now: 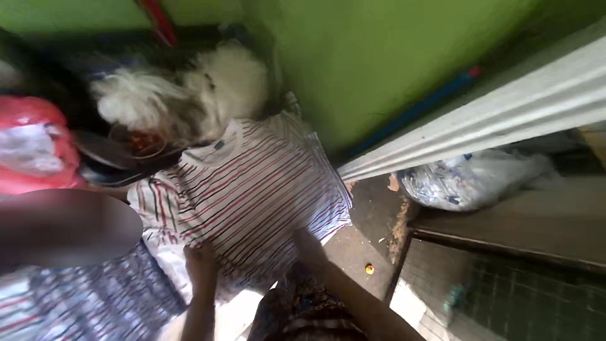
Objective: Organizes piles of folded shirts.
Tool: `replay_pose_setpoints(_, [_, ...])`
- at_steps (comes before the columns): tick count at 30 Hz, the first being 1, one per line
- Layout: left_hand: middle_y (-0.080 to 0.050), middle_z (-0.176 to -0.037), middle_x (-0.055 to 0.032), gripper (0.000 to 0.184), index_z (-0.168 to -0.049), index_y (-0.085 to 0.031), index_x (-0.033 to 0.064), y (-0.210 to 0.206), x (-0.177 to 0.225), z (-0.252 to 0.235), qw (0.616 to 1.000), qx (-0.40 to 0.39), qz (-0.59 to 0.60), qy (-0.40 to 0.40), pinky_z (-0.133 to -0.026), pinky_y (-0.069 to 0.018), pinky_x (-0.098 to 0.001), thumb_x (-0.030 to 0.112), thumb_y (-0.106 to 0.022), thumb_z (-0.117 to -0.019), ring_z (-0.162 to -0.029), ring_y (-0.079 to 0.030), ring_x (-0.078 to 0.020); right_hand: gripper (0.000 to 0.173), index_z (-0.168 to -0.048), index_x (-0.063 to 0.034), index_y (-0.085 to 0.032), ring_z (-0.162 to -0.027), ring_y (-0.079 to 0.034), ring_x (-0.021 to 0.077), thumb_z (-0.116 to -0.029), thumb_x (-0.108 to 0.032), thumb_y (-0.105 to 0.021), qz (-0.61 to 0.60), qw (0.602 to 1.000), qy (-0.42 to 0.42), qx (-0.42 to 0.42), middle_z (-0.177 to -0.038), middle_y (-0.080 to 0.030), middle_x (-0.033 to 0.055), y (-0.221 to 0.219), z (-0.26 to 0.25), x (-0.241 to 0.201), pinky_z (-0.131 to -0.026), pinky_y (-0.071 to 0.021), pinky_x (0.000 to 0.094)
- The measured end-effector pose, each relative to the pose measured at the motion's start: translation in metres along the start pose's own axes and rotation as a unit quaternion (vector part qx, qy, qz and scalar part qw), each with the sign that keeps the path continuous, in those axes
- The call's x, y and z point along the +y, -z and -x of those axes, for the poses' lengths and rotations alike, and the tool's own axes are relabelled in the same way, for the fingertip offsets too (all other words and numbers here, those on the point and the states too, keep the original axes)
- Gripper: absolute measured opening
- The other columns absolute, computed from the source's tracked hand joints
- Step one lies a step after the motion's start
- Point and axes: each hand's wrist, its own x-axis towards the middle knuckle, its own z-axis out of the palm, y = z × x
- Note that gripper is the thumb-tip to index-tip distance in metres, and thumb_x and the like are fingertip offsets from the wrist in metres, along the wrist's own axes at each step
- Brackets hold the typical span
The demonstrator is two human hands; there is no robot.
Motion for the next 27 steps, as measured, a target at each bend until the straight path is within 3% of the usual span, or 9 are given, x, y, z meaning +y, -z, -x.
replay_pose_setpoints(2, [-0.048, -0.144, -0.0360, 0.055, -0.151, -0.033, -0.0118, 0.002, 0.000, -0.001, 1.000, -0.008, -0.007, 0.004, -0.113, -0.0372, -0.0534, 0.022, -0.045, -0.1096, -0.134, -0.050, -0.0419, 0.034, -0.126, 0.0104, -0.065, -0.118, -0.066, 0.0376, -0.1056, -0.011, -0.048, 0.006, 0.985, -0.066, 0.160, -0.125, -0.066, 0.0281, 0.049, -0.014, 0.024, -0.104, -0.0507, 0.0471])
replay_pose_setpoints(4, [-0.047, -0.143, -0.0367, 0.052, -0.149, -0.034, -0.0133, 0.005, -0.001, -0.001, 1.000, -0.018, 0.000, -0.006, -0.112, -0.0379, -0.0530, 0.019, -0.043, -0.1097, -0.132, -0.050, -0.0415, 0.035, -0.125, 0.0111, -0.064, -0.120, -0.064, 0.0385, -0.1052, -0.012, -0.047, 0.004, 0.972, -0.098, 0.212, -0.126, -0.065, 0.0291, 0.092, -0.036, 0.036, -0.106, -0.0483, 0.0461])
replay_pose_setpoints(6, [-0.048, -0.143, -0.0342, 0.050, -0.149, -0.035, -0.0124, 0.009, -0.004, -0.001, 0.999, -0.030, 0.037, -0.006, -0.110, -0.0403, -0.0470, 0.018, -0.041, -0.1100, -0.129, -0.052, -0.0344, 0.036, -0.128, 0.0088, -0.064, -0.124, -0.060, 0.0403, -0.1042, -0.015, -0.052, 0.015, 0.979, -0.074, 0.189, -0.131, -0.062, 0.0290, 0.119, -0.063, 0.034, -0.110, -0.0453, 0.0480])
replay_pose_setpoints(9, [-0.054, -0.130, -0.0230, 0.045, -0.144, -0.039, -0.0088, 0.014, -0.013, -0.004, 0.996, -0.037, 0.086, -0.007, -0.096, -0.0486, -0.0315, 0.020, -0.037, -0.1102, -0.109, -0.058, -0.0139, 0.045, -0.136, 0.0045, -0.060, -0.132, -0.054, 0.0394, -0.1017, -0.025, -0.062, 0.010, 0.990, -0.026, 0.137, -0.138, -0.059, 0.0265, 0.129, -0.108, 0.015, -0.113, -0.0413, 0.0506])
replay_pose_setpoints(13, [-0.055, -0.130, -0.0222, 0.045, -0.143, -0.041, -0.0090, 0.015, -0.014, -0.002, 0.994, -0.030, 0.108, 0.008, -0.097, -0.0485, -0.0328, 0.022, -0.034, -0.1102, -0.109, -0.058, -0.0133, 0.064, -0.141, 0.0035, -0.056, -0.137, -0.050, 0.0395, -0.0972, -0.041, -0.068, 0.031, 0.995, -0.027, 0.087, -0.143, -0.055, 0.0261, 0.119, -0.153, -0.001, -0.116, -0.0383, 0.0522])
replay_pose_setpoints(17, [-0.057, -0.114, -0.0110, 0.040, -0.138, -0.043, -0.0060, 0.012, -0.015, -0.004, 0.987, -0.019, 0.151, 0.041, -0.086, -0.0499, -0.0263, 0.021, -0.036, -0.1090, -0.095, -0.057, -0.0055, 0.078, -0.150, -0.0024, -0.048, -0.134, -0.053, 0.0419, -0.0948, -0.053, -0.067, 0.005, 0.991, -0.130, 0.020, -0.143, -0.056, 0.0255, 0.123, -0.171, -0.019, -0.111, -0.0409, 0.0597])
replay_pose_setpoints(20, [-0.056, -0.104, -0.0058, 0.039, -0.136, -0.044, -0.0055, 0.012, -0.015, -0.004, 0.984, -0.019, 0.170, 0.045, -0.080, -0.0501, -0.0227, 0.021, -0.038, -0.1078, -0.086, -0.056, -0.0023, 0.071, -0.141, 0.0046, -0.054, -0.130, -0.055, 0.0431, -0.0965, -0.049, -0.068, -0.037, 0.984, -0.166, -0.047, -0.137, -0.059, 0.0294, 0.132, -0.178, -0.028, -0.110, -0.0411, 0.0595])
replay_pose_setpoints(23, [-0.057, -0.104, -0.0082, 0.041, -0.138, -0.044, -0.0060, 0.010, -0.007, -0.003, 0.985, -0.009, 0.161, 0.068, -0.076, -0.0485, -0.0243, 0.022, -0.040, -0.1077, -0.083, -0.055, -0.0048, 0.064, -0.137, 0.0102, -0.054, -0.131, -0.054, 0.0413, -0.0961, -0.036, -0.072, -0.084, 0.981, -0.160, -0.073, -0.137, -0.057, 0.0311, 0.142, -0.178, -0.037, -0.112, -0.0399, 0.0547])
replay_pose_setpoints(27, [-0.064, -0.112, -0.0233, 0.049, -0.134, -0.051, -0.0101, 0.007, 0.012, -0.006, 0.991, 0.042, 0.103, 0.080, -0.086, -0.0519, -0.0413, 0.023, -0.065, -0.1006, -0.093, -0.061, -0.0216, 0.063, -0.141, 0.0095, -0.050, -0.135, -0.051, 0.0375, -0.0955, -0.028, -0.072, -0.156, 0.969, -0.175, -0.079, -0.143, -0.053, 0.0290, 0.147, -0.175, -0.040, -0.114, -0.0390, 0.0519])
